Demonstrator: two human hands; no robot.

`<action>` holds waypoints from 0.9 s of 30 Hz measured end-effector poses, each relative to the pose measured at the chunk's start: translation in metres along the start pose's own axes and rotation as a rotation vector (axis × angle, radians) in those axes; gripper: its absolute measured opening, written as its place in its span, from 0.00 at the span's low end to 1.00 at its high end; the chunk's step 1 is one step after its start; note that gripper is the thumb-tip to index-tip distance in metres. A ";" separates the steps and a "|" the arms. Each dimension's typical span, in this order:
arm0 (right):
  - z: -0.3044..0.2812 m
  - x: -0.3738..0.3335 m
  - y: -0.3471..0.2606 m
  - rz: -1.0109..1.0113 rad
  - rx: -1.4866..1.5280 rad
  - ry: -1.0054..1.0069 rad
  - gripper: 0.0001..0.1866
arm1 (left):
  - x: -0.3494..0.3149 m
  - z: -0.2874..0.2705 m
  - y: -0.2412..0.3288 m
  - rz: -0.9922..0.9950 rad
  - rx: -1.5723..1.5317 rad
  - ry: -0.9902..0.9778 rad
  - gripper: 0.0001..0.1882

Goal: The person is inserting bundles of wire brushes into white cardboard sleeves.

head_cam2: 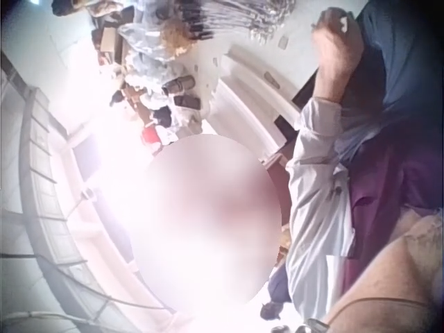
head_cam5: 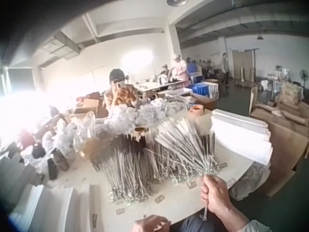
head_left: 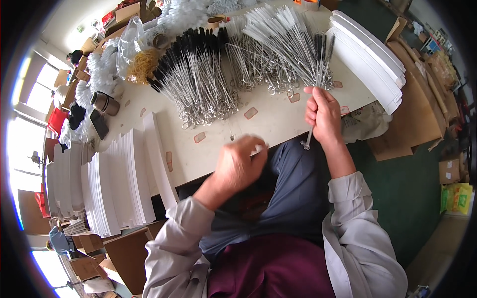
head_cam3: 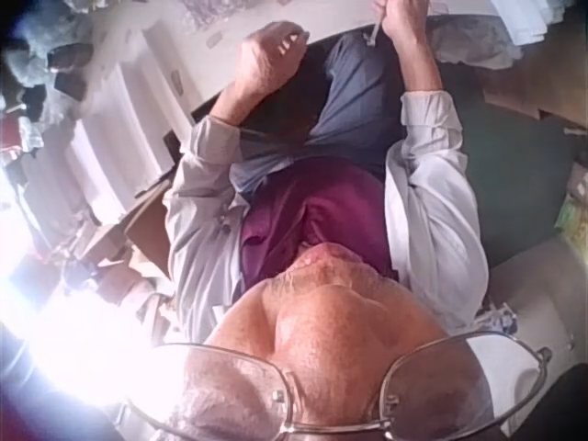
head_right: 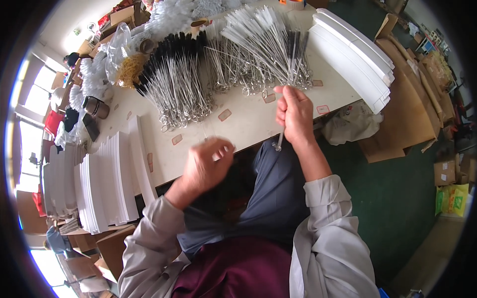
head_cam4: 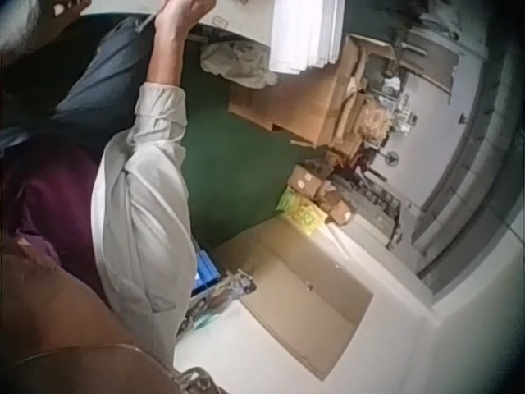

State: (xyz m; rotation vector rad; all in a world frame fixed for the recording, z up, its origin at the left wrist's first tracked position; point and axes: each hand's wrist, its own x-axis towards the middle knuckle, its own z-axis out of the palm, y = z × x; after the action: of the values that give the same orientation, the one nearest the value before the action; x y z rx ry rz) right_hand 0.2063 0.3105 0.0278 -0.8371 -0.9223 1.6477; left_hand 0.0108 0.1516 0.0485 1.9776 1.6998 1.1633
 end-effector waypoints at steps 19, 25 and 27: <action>-0.035 0.022 0.013 -0.181 -0.170 -0.002 0.18 | 0.169 -0.009 -0.081 -0.515 0.264 -0.176 0.11; -0.034 0.021 0.014 -0.187 -0.171 -0.004 0.18 | 0.177 -0.010 -0.075 -0.702 0.086 -0.233 0.10; -0.033 0.020 0.014 -0.193 -0.180 -0.004 0.18 | 0.175 -0.011 -0.076 -0.728 0.046 -0.222 0.10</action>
State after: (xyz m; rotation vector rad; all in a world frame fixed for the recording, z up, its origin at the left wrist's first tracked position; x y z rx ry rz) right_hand 0.2244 0.3331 -0.0011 -0.8376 -1.1312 1.4160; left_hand -0.0537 0.3305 0.0721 1.2430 2.0566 0.6198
